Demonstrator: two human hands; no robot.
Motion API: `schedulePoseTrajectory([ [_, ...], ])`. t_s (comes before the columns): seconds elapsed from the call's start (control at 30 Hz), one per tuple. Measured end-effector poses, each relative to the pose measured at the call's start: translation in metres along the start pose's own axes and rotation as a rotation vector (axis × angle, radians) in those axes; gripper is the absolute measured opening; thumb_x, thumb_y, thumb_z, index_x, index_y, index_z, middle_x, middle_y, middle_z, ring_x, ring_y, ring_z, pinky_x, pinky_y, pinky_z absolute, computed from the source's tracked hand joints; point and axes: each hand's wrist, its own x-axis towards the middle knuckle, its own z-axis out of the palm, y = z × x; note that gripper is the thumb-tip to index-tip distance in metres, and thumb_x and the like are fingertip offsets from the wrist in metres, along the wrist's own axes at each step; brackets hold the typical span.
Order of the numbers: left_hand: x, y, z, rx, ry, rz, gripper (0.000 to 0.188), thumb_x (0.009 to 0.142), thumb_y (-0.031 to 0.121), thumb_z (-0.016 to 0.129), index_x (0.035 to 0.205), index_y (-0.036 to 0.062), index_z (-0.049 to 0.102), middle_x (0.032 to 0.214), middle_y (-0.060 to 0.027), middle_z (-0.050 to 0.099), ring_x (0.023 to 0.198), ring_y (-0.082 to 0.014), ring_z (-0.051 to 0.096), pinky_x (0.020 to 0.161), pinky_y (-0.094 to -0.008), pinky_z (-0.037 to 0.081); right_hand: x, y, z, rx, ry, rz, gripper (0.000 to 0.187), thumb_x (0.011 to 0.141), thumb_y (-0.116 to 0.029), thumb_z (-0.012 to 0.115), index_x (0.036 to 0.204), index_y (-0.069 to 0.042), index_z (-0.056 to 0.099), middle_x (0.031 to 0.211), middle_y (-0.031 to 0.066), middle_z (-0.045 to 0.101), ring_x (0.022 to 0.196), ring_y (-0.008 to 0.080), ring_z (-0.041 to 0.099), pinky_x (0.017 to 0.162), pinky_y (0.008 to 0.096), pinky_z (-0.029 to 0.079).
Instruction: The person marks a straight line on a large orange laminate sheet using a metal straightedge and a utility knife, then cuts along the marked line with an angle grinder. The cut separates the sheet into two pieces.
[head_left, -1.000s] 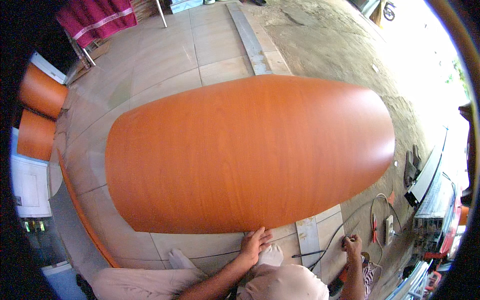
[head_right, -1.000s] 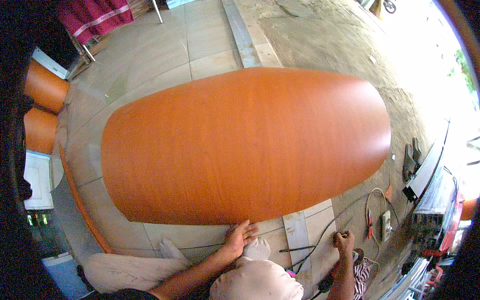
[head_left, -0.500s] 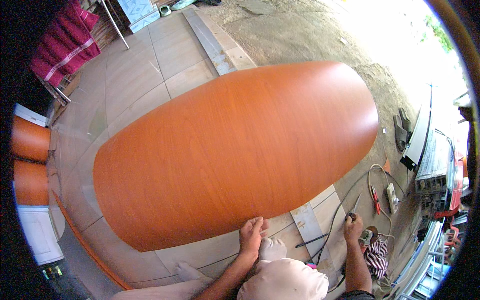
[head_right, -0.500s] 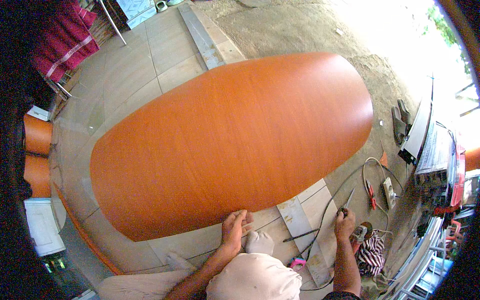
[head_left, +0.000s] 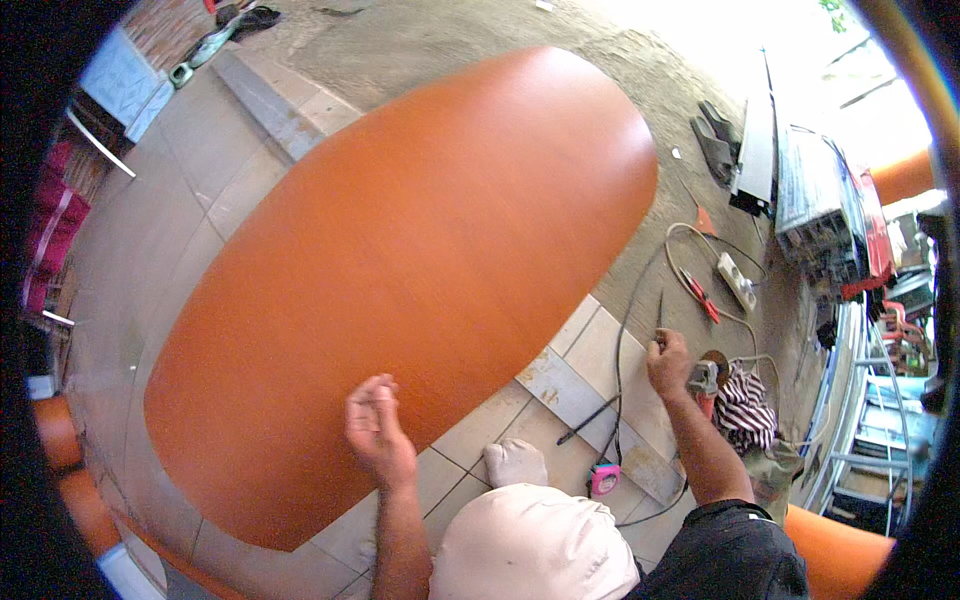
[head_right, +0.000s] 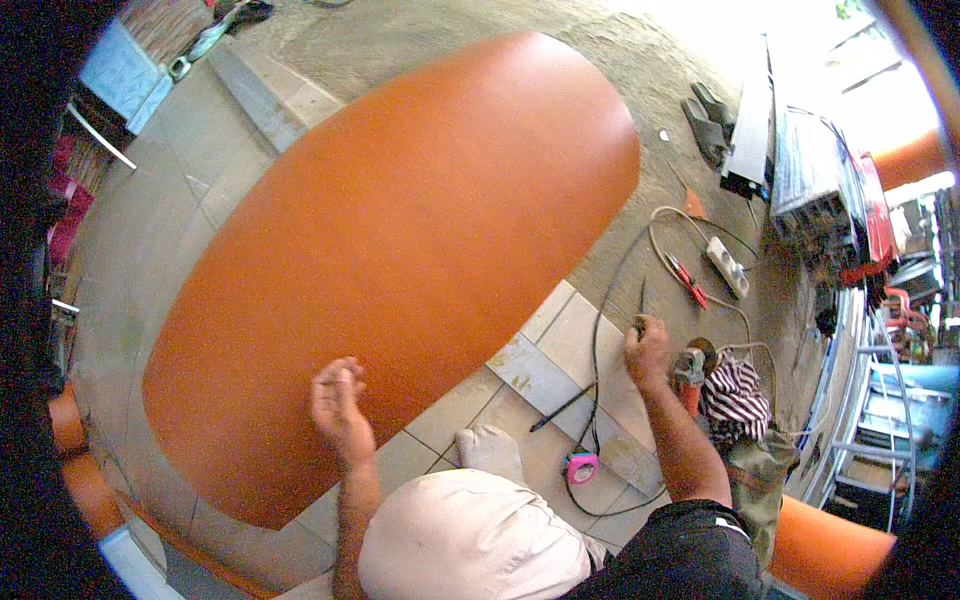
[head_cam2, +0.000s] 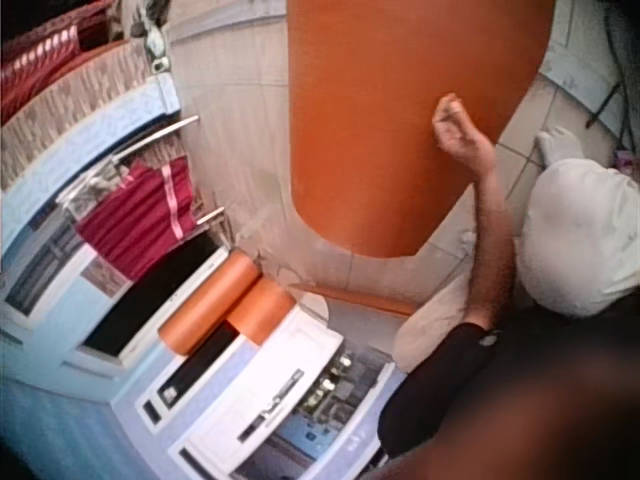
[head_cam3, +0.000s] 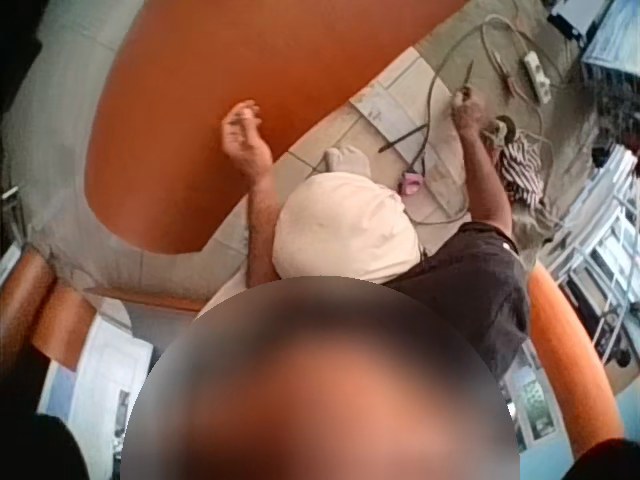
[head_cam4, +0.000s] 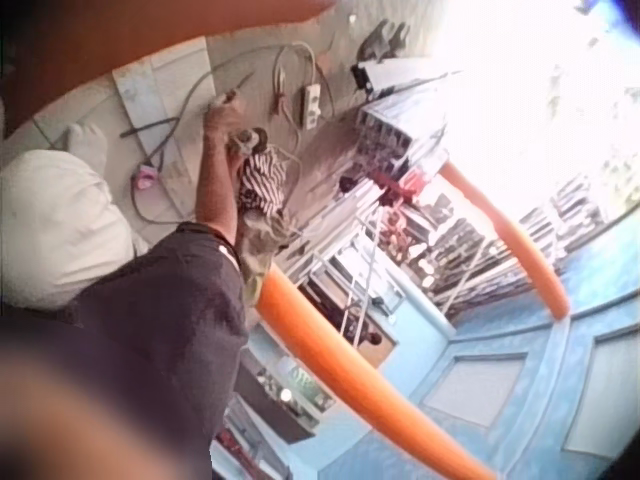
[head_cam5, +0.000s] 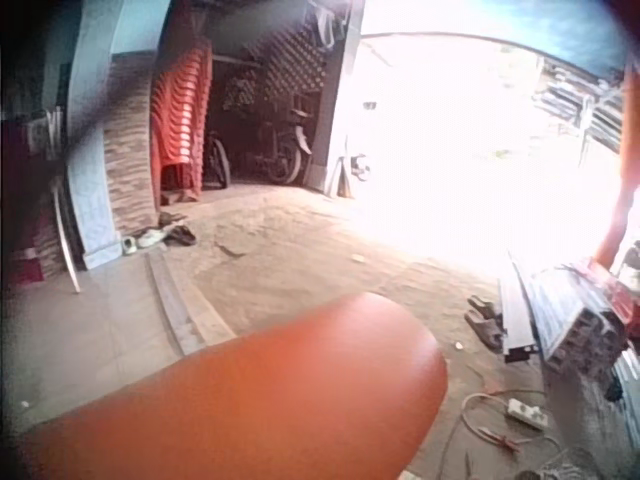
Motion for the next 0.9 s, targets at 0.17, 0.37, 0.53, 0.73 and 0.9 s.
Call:
schedulePoseTrajectory([
  [0.17, 0.047, 0.025, -0.031, 0.195, 0.056, 0.247, 0.026, 0.105, 0.015, 0.059, 0.123, -0.0031, 0.060, 0.123, -0.0144, 0.065, 0.119, -0.0233, 0.061, 0.105, -0.0379, 0.049, -0.074, -0.046, -0.007, -0.058, 0.102, -0.246, 0.034, 0.082, -0.005, 0.070, 0.116, -0.002, 0.064, 0.113, 0.0204, 0.060, 0.108, 0.0388, 0.060, 0.098, 0.0436, 0.049],
  [0.37, 0.115, 0.036, -0.087, 0.646, 0.114, 0.521, 0.041, 0.103, 0.024, 0.061, 0.136, -0.0003, 0.055, 0.150, -0.0204, 0.045, 0.139, -0.0318, 0.045, 0.113, -0.0460, 0.041, -0.074, -0.036, -0.010, 0.045, 0.122, -0.239, 0.029, 0.085, -0.006, 0.069, 0.113, -0.002, 0.065, 0.114, 0.0227, 0.061, 0.106, 0.0418, 0.061, 0.095, 0.0472, 0.049],
  [0.53, 0.196, 0.024, -0.204, 1.084, 0.162, 0.583, 0.045, 0.103, 0.032, 0.062, 0.137, 0.0032, 0.058, 0.157, -0.0223, 0.037, 0.148, -0.0359, 0.033, 0.119, -0.0511, 0.031, 0.006, 0.012, -0.020, 0.072, 0.086, 0.040, 0.020, 0.092, -0.010, 0.062, 0.109, -0.001, 0.069, 0.101, 0.0227, 0.070, 0.096, 0.0405, 0.068, 0.088, 0.0442, 0.054],
  [0.73, 0.199, -0.027, -0.411, 1.357, 0.231, 0.349, 0.065, 0.101, 0.054, 0.055, 0.134, -0.0025, 0.055, 0.146, -0.0271, 0.044, 0.137, -0.0415, 0.040, 0.113, -0.0534, 0.033, -0.024, 0.020, -0.032, 0.097, -0.039, 0.077, 0.017, 0.092, -0.010, 0.063, 0.103, 0.000, 0.072, 0.098, 0.0224, 0.072, 0.091, 0.0378, 0.072, 0.083, 0.0432, 0.056],
  [0.9, 0.154, -0.061, -0.531, 1.347, 0.636, 0.256, 0.083, 0.095, 0.066, 0.054, 0.115, -0.0147, 0.061, 0.124, -0.0380, 0.056, 0.117, -0.0496, 0.054, 0.099, -0.0577, 0.045, -0.114, -0.024, -0.035, 0.134, -0.188, -0.013, 0.023, 0.091, -0.007, 0.066, 0.113, -0.003, 0.069, 0.103, 0.0188, 0.069, 0.088, 0.0356, 0.069, 0.078, 0.0414, 0.056],
])
